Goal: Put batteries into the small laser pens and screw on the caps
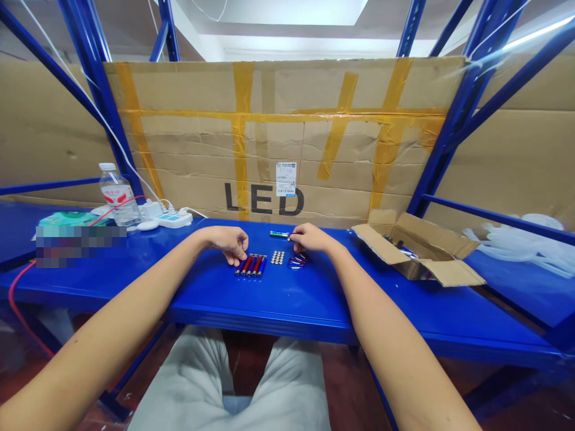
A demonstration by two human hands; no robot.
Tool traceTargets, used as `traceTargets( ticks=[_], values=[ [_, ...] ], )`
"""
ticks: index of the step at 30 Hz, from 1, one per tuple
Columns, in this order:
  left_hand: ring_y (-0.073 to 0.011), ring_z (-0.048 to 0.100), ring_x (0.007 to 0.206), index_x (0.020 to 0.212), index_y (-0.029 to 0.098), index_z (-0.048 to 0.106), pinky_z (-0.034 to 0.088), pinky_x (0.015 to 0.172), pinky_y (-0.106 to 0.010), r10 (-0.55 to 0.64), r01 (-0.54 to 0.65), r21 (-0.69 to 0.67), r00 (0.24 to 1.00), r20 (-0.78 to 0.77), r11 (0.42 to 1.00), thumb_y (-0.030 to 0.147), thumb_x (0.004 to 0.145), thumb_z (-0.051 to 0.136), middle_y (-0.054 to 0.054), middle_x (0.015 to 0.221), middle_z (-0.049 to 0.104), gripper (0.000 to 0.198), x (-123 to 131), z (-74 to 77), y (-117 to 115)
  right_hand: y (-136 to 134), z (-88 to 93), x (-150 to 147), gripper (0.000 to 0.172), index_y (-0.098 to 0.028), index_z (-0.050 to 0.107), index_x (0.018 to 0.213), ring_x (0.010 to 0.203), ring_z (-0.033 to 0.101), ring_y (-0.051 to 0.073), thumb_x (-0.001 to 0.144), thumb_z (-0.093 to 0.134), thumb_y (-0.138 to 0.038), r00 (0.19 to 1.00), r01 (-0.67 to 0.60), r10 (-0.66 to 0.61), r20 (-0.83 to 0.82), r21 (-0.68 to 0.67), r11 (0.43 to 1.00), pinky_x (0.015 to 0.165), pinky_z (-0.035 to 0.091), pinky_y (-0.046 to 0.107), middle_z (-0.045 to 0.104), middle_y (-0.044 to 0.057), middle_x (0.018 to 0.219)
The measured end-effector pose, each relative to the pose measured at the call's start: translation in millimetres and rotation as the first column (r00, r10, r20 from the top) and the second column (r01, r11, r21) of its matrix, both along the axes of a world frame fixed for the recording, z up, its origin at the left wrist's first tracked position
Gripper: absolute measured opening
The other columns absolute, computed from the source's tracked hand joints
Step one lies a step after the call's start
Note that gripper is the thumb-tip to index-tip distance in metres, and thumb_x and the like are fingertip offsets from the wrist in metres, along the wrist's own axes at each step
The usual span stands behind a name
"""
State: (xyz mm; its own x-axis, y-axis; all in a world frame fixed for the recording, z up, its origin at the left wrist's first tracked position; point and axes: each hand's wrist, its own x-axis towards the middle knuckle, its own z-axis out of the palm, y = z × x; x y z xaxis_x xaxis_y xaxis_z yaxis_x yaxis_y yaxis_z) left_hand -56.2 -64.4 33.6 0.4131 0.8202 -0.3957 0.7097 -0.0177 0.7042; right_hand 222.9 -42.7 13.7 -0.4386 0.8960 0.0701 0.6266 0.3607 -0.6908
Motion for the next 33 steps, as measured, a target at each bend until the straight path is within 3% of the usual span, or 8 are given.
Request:
traceTargets(
  ticks=[14, 17, 19, 21, 23, 25, 27, 33],
  values=[
    [-0.018, 0.067, 0.058, 0.075, 0.015, 0.055, 0.054, 0.063, -0.031, -0.012, 0.012, 0.038, 1.0, -0.015, 0.999, 0.023, 0.06, 0.08, -0.005, 0.063, 0.069, 0.029, -2, 1.3, 3, -2, 1.1, 0, 0.016, -0.017, 0.058, 0.074, 0.061, 0.062, 0.016, 0.087, 0.056, -0.027, 1.0, 0.005, -0.005, -0.017, -0.023, 1.0, 0.061, 0.049, 0.029, 0.07, 0.006, 0.066],
    [-0.0184, 0.066, 0.06, 0.084, 0.015, 0.057, 0.05, 0.06, -0.03, 0.037, -0.034, 0.202, 0.999, -0.011, 0.979, 0.032, 0.067, 0.075, -0.004, 0.064, 0.067, 0.03, 0, 2.0, 7, -3, 2.9, -3, 0.018, -0.016, 0.058, 0.075, 0.062, 0.063, 0.016, 0.086, 0.058, -0.03, 0.988, -0.035, 0.028, -0.15, -0.047, 0.998, 0.063, 0.05, 0.029, 0.069, 0.006, 0.067],
    [-0.0175, 0.065, 0.063, 0.092, 0.015, 0.058, 0.048, 0.06, -0.029, 0.091, -0.098, 0.447, 0.995, 0.038, 0.889, 0.036, 0.073, 0.07, -0.003, 0.068, 0.067, 0.03, 6, 0.8, 9, -6, 5.0, -8, 0.018, -0.016, 0.059, 0.077, 0.063, 0.063, 0.015, 0.086, 0.059, -0.032, 0.948, -0.092, 0.066, -0.312, -0.069, 0.993, 0.065, 0.052, 0.029, 0.068, 0.005, 0.067],
    [-0.0162, 0.064, 0.072, 0.096, 0.015, 0.059, 0.048, 0.068, -0.029, 0.077, -0.154, 0.681, 0.987, 0.143, 0.716, 0.034, 0.077, 0.065, -0.004, 0.08, 0.068, 0.027, 16, -2.5, 7, -11, 6.6, -16, 0.02, -0.016, 0.058, 0.078, 0.063, 0.063, 0.015, 0.085, 0.061, -0.035, 0.889, -0.149, 0.094, -0.448, -0.089, 0.985, 0.066, 0.052, 0.029, 0.066, 0.004, 0.066],
    [-0.0165, 0.063, 0.083, 0.101, 0.016, 0.058, 0.048, 0.076, -0.03, -0.091, -0.084, 0.796, 0.981, 0.172, 0.599, 0.031, 0.078, 0.065, -0.005, 0.091, 0.067, 0.028, 28, -7.3, 3, -16, 6.3, -25, 0.023, -0.017, 0.057, 0.077, 0.062, 0.062, 0.015, 0.085, 0.062, -0.038, 0.86, -0.196, 0.115, -0.496, -0.114, 0.974, 0.066, 0.052, 0.03, 0.065, 0.003, 0.065],
    [-0.0162, 0.062, 0.087, 0.106, 0.017, 0.056, 0.048, 0.078, -0.029, -0.24, -0.004, 0.826, 0.956, 0.169, 0.564, 0.029, 0.081, 0.062, -0.004, 0.095, 0.067, 0.028, 38, -12.2, -3, -20, 4.1, -33, 0.026, -0.017, 0.055, 0.075, 0.06, 0.061, 0.014, 0.086, 0.062, -0.04, 0.862, -0.23, 0.132, -0.489, -0.146, 0.962, 0.065, 0.052, 0.03, 0.065, 0.003, 0.065],
    [-0.0151, 0.062, 0.083, 0.104, 0.017, 0.056, 0.048, 0.074, -0.028, -0.309, 0.05, 0.837, 0.94, 0.145, 0.545, 0.026, 0.083, 0.06, -0.003, 0.089, 0.067, 0.023, 44, -16.2, -7, -22, 0.8, -38, 0.027, -0.018, 0.053, 0.075, 0.059, 0.061, 0.014, 0.087, 0.059, -0.04, 0.866, -0.245, 0.134, -0.482, -0.175, 0.954, 0.064, 0.051, 0.029, 0.064, 0.003, 0.064],
    [-0.0129, 0.06, 0.075, 0.096, 0.016, 0.058, 0.045, 0.069, -0.025, -0.285, -0.015, 0.872, 0.942, 0.175, 0.488, 0.023, 0.086, 0.056, -0.002, 0.083, 0.066, 0.013, 47, -21.9, -5, -18, -6.2, -40, 0.022, -0.018, 0.051, 0.08, 0.058, 0.059, 0.014, 0.09, 0.055, -0.037, 0.854, -0.259, 0.122, -0.506, -0.208, 0.943, 0.062, 0.051, 0.029, 0.059, 0.001, 0.063]
  ],
)
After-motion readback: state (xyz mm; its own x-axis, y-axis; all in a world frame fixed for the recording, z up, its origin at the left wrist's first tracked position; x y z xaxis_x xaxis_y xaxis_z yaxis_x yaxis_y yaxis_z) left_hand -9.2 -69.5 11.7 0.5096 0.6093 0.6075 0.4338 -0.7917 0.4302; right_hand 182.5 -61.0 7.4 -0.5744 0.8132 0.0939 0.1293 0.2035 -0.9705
